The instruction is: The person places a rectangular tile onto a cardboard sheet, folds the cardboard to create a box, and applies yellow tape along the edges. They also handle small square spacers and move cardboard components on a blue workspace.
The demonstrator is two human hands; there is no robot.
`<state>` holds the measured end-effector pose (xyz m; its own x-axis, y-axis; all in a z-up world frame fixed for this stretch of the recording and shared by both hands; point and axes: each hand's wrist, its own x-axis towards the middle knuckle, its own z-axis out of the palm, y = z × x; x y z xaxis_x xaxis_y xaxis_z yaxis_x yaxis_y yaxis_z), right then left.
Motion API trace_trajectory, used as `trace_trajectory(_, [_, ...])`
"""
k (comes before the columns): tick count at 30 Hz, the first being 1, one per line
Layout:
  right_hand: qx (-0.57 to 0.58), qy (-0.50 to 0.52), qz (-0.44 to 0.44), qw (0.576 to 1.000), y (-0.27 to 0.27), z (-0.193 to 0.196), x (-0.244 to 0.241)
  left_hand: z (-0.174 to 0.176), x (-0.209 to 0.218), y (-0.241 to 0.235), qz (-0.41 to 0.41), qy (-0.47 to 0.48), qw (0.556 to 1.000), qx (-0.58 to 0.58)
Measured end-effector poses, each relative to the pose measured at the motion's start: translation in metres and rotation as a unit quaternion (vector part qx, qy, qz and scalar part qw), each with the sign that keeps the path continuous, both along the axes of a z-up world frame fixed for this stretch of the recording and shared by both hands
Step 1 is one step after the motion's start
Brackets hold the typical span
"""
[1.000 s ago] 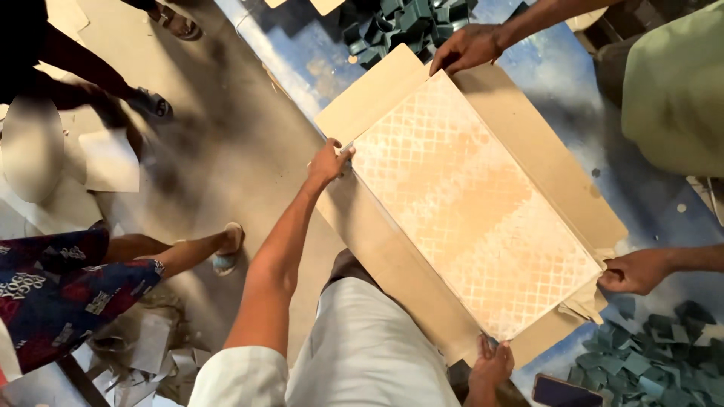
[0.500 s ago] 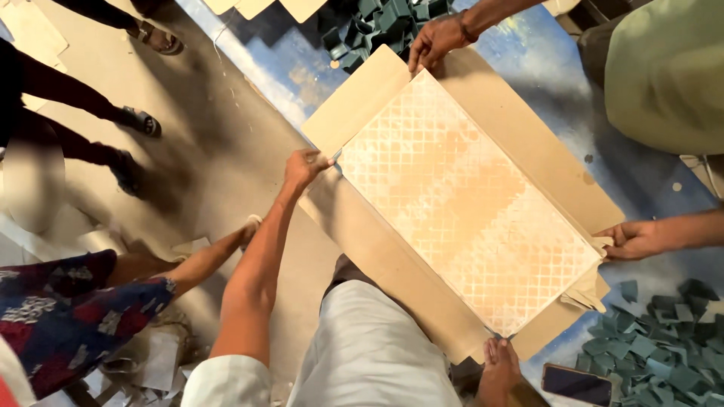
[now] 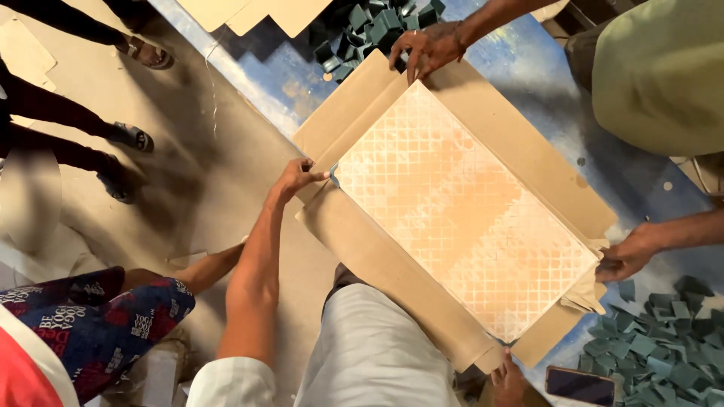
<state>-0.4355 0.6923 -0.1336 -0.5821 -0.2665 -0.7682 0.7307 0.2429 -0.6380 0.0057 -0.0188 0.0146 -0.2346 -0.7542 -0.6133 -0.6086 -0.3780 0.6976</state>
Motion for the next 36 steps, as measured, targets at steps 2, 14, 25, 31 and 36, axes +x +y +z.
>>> trace_trajectory(2, [-0.010, -0.006, 0.025, 1.000, -0.008, 0.027, 0.004, 0.006, -0.002, 0.005, 0.004, 0.011, 1.000, -0.013])
trace_trajectory(14, [0.193, -0.015, 0.021, 0.981, -0.054, 0.080, 0.003, 0.011, -0.004, 0.006, -0.087, 0.034, 0.993, -0.068])
trace_trajectory(25, [0.057, 0.102, 0.126, 0.985, -0.059, 0.041, 0.019, 0.017, -0.038, 0.055, -0.154, -0.023, 0.970, -0.186])
trace_trajectory(31, [0.016, 0.294, 0.169, 0.941, -0.168, 0.184, 0.086, 0.099, -0.059, 0.085, -0.146, 0.009, 0.976, -0.162])
trace_trajectory(36, [0.009, 0.295, 0.093, 0.951, -0.168, 0.154, 0.088, 0.058, -0.070, 0.091, -0.103, -0.014, 0.975, -0.196])
